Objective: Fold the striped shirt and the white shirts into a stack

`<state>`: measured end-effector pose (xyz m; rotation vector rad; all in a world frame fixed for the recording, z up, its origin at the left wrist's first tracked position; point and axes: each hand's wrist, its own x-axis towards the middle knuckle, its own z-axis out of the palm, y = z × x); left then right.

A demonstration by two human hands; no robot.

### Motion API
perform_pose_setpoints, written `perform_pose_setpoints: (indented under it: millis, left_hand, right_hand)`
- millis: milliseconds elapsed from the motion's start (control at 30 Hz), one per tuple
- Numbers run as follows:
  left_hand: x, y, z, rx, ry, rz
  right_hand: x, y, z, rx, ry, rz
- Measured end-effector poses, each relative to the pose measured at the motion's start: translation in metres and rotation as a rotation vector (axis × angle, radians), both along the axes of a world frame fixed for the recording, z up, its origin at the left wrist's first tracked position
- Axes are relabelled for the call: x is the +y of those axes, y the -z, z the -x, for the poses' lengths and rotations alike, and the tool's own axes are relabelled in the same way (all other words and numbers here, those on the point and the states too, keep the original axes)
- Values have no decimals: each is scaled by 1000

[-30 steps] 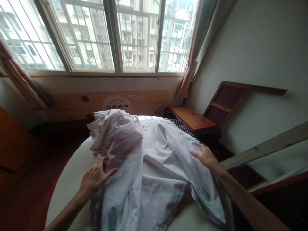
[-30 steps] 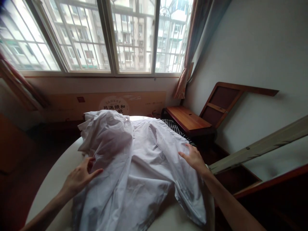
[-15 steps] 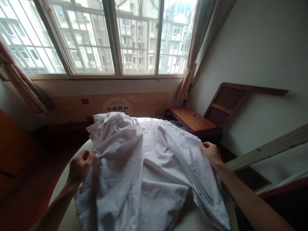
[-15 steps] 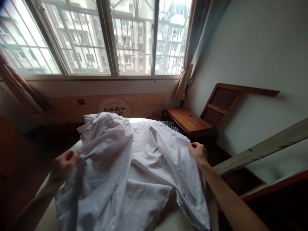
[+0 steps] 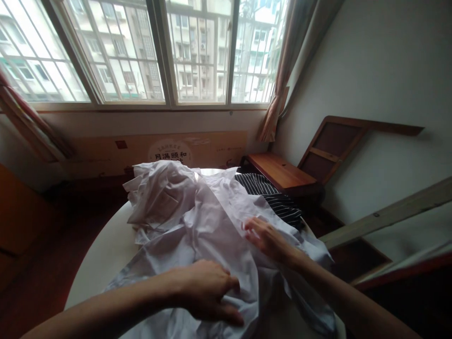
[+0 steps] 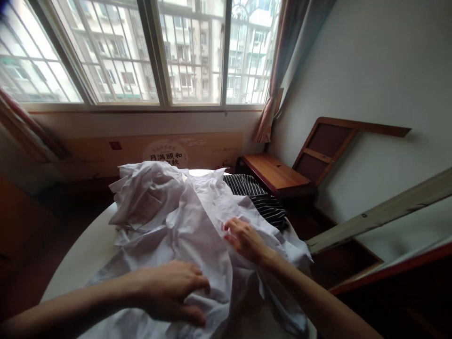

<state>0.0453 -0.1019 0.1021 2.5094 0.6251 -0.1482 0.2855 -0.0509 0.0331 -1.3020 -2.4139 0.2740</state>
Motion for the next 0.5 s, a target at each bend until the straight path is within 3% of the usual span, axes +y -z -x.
perform_pose_setpoints:
  millis: [133,233,300,367,500]
  left_hand:
    - [30,40,4,-28,-253,-434]
    - [49,66,-2,-110,-128,-549]
    - [61,80,-13,-136,-57,-518]
    - [73,92,-25,-123,-80,-458]
    - [94,101,-33,-130,-150,-362]
  right_hand:
    - [-13,15,-33,-87,269,41]
    - [-19,20,-68,-114,478,189]
    - [-22,19,-85,-88,482,355]
    - [-24,16,-94,-44,415,477]
    - [-31,6,-98,112,258,557]
